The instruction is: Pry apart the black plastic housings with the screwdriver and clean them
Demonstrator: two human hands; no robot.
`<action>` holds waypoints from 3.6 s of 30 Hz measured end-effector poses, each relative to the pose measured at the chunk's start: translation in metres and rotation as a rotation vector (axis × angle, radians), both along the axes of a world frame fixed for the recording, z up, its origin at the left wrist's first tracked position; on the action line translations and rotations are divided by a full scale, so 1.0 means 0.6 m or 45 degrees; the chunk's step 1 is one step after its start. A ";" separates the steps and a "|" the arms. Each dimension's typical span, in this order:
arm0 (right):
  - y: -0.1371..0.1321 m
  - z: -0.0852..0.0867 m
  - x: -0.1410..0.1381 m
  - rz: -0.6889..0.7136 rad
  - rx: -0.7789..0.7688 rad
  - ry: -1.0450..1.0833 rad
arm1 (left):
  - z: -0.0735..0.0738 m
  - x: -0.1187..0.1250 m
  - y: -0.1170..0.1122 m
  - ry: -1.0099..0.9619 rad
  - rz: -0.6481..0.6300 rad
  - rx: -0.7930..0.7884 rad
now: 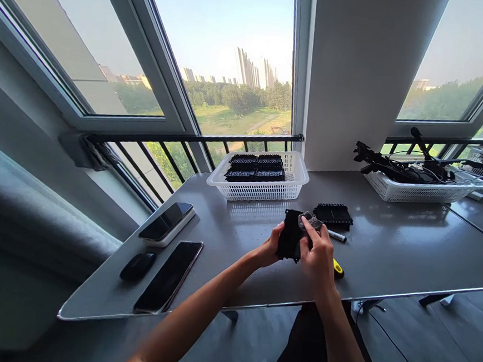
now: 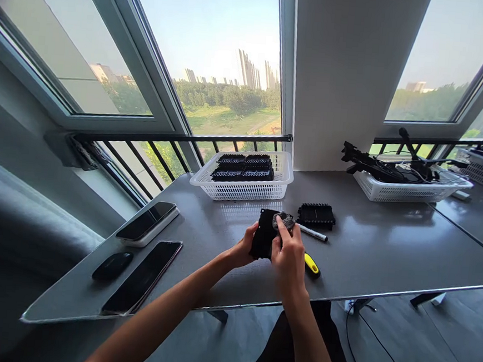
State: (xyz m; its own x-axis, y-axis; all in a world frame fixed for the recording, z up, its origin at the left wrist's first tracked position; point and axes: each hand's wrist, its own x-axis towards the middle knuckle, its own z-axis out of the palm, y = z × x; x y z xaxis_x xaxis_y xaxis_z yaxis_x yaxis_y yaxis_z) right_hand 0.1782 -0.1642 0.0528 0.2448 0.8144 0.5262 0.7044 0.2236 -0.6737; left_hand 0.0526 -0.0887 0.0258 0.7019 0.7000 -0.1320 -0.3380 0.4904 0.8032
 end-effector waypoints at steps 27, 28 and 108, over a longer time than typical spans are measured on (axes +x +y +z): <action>-0.003 0.002 -0.028 -0.233 -0.328 -0.239 | 0.004 0.008 -0.015 -0.048 0.099 0.128; -0.004 0.003 -0.030 -0.257 -0.380 -0.273 | 0.004 0.010 -0.017 -0.060 0.103 0.157; 0.014 0.020 0.073 0.011 0.169 0.375 | -0.006 0.001 0.000 -0.051 0.140 0.266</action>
